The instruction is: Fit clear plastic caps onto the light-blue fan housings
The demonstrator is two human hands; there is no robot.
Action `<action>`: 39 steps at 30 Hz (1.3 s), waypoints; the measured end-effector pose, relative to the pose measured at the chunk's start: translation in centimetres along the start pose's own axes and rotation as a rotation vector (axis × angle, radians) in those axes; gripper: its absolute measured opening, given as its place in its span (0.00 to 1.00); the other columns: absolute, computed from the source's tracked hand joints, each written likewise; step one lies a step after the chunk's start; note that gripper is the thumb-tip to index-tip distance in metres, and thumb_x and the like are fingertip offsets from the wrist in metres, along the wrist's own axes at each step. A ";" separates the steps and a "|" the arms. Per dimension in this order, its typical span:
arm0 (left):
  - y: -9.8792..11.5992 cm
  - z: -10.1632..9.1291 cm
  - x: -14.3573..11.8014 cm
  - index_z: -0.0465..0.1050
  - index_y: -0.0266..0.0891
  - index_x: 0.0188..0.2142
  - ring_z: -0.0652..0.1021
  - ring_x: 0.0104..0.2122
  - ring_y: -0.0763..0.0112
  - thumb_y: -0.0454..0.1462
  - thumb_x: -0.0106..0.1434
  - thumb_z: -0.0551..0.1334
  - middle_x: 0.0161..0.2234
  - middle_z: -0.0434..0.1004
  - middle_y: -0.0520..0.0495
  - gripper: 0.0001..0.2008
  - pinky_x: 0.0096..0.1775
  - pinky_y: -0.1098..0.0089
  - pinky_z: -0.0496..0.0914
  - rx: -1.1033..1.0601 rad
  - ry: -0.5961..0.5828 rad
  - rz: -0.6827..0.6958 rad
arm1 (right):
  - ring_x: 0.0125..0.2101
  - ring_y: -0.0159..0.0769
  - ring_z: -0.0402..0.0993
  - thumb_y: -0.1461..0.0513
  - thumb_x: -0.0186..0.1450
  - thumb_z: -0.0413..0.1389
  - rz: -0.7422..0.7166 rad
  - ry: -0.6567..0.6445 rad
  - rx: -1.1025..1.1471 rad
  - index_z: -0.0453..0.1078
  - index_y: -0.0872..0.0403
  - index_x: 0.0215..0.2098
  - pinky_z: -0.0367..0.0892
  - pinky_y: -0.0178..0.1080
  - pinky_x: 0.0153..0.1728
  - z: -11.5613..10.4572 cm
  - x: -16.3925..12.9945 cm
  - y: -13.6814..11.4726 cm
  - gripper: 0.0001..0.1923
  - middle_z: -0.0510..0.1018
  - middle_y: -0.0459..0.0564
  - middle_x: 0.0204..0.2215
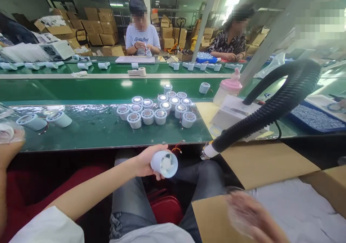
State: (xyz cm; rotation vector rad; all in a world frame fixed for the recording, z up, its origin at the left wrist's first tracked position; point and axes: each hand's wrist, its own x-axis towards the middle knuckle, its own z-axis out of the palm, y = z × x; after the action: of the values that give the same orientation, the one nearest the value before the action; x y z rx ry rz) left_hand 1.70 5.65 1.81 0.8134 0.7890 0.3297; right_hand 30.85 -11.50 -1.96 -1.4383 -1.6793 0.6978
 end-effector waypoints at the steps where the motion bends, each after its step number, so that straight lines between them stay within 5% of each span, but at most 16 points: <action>1: -0.8 0.4 -0.2 0.69 0.33 0.32 0.72 0.17 0.71 0.52 0.57 0.57 0.22 0.71 0.47 0.21 0.13 0.77 0.59 0.037 -0.042 -0.051 | 0.45 0.52 0.74 0.54 0.65 0.50 -0.154 0.003 -0.093 0.64 0.35 0.54 0.77 0.52 0.35 1.3 0.6 -1.0 0.18 0.70 0.56 0.47; 4: -2.0 1.5 -1.0 0.72 0.33 0.33 0.69 0.16 0.76 0.49 0.56 0.60 0.24 0.70 0.49 0.19 0.12 0.80 0.56 0.166 -0.103 -0.102 | 0.46 0.50 0.72 0.64 0.62 0.54 -0.377 -0.068 -0.373 0.62 0.45 0.59 0.76 0.49 0.40 4.8 3.8 -4.0 0.26 0.65 0.58 0.49; 6: -2.2 2.0 -1.6 0.73 0.34 0.33 0.66 0.17 0.79 0.46 0.57 0.62 0.25 0.68 0.51 0.15 0.13 0.80 0.56 0.238 -0.098 -0.081 | 0.47 0.52 0.69 0.67 0.62 0.52 -0.383 -0.055 -0.521 0.64 0.47 0.59 0.75 0.51 0.41 6.2 5.9 -5.2 0.27 0.64 0.59 0.51; 9: -2.2 2.7 -2.7 0.75 0.37 0.34 0.71 0.28 0.75 0.40 0.60 0.61 0.32 0.71 0.50 0.08 0.29 0.76 0.67 0.618 0.006 0.149 | 0.48 0.54 0.66 0.71 0.59 0.53 -0.335 -0.097 -0.554 0.71 0.51 0.51 0.75 0.52 0.40 7.0 7.3 -5.7 0.23 0.63 0.61 0.54; 13: -2.7 3.3 -3.7 0.74 0.42 0.39 0.73 0.39 0.69 0.38 0.64 0.57 0.40 0.71 0.49 0.08 0.44 0.68 0.66 1.116 0.167 0.412 | 0.49 0.53 0.67 0.75 0.55 0.54 -0.284 -0.199 -0.411 0.75 0.54 0.35 0.73 0.50 0.42 6.8 7.3 -5.6 0.14 0.66 0.61 0.52; 19: -4.5 2.7 -3.2 0.69 0.40 0.46 0.73 0.38 0.70 0.41 0.59 0.64 0.40 0.70 0.49 0.16 0.40 0.70 0.68 0.977 0.306 0.616 | 0.47 0.46 0.70 0.65 0.61 0.59 -0.046 -0.343 -0.038 0.73 0.53 0.30 0.70 0.46 0.45 6.1 7.8 -6.6 0.02 0.68 0.56 0.48; 22: -5.2 2.1 -2.7 0.70 0.41 0.48 0.72 0.37 0.68 0.47 0.48 0.72 0.39 0.68 0.48 0.29 0.40 0.68 0.69 0.940 0.276 0.702 | 0.44 0.41 0.71 0.60 0.66 0.53 0.069 -0.275 0.091 0.72 0.53 0.26 0.68 0.42 0.43 5.7 7.7 -7.2 0.12 0.72 0.53 0.43; 25: -5.5 1.5 -2.5 0.73 0.42 0.47 0.72 0.39 0.67 0.47 0.43 0.74 0.39 0.68 0.47 0.31 0.42 0.66 0.71 0.973 0.208 0.810 | 0.40 0.39 0.72 0.58 0.64 0.55 0.200 -0.228 0.214 0.72 0.53 0.22 0.69 0.37 0.34 5.4 7.6 -7.0 0.14 0.73 0.52 0.39; 29: -5.6 1.3 -2.4 0.68 0.45 0.55 0.73 0.48 0.59 0.45 0.47 0.73 0.48 0.70 0.41 0.35 0.49 0.60 0.71 0.949 0.073 0.713 | 0.39 0.40 0.74 0.58 0.61 0.60 0.322 -0.139 0.429 0.72 0.53 0.18 0.72 0.37 0.35 5.3 7.6 -6.2 0.14 0.76 0.52 0.37; 33: -5.6 1.8 -2.7 0.65 0.44 0.58 0.75 0.49 0.59 0.43 0.49 0.72 0.54 0.71 0.40 0.37 0.45 0.65 0.75 0.706 0.018 0.528 | 0.43 0.45 0.76 0.56 0.60 0.62 0.364 -0.157 0.617 0.76 0.51 0.24 0.77 0.40 0.33 5.1 7.4 -5.7 0.10 0.78 0.52 0.42; 35: -5.5 2.1 -3.0 0.65 0.43 0.58 0.77 0.45 0.61 0.42 0.48 0.73 0.53 0.72 0.41 0.38 0.42 0.67 0.76 0.598 0.043 0.449 | 0.49 0.48 0.73 0.58 0.58 0.65 0.232 -0.209 0.532 0.77 0.48 0.35 0.76 0.44 0.41 4.9 7.1 -5.7 0.07 0.76 0.52 0.49; 39: -5.3 2.3 -3.5 0.65 0.41 0.58 0.79 0.38 0.65 0.43 0.48 0.73 0.46 0.76 0.42 0.38 0.37 0.69 0.76 0.477 0.077 0.337 | 0.54 0.45 0.70 0.63 0.56 0.67 -0.116 -0.250 0.128 0.72 0.48 0.48 0.68 0.44 0.54 4.7 6.2 -5.5 0.22 0.73 0.53 0.54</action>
State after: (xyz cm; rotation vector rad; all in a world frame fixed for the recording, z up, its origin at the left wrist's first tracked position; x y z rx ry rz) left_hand 0.89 -0.93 0.51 1.3957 0.8137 0.4831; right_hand 23.71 -6.19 1.40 -1.1932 -1.8547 0.9325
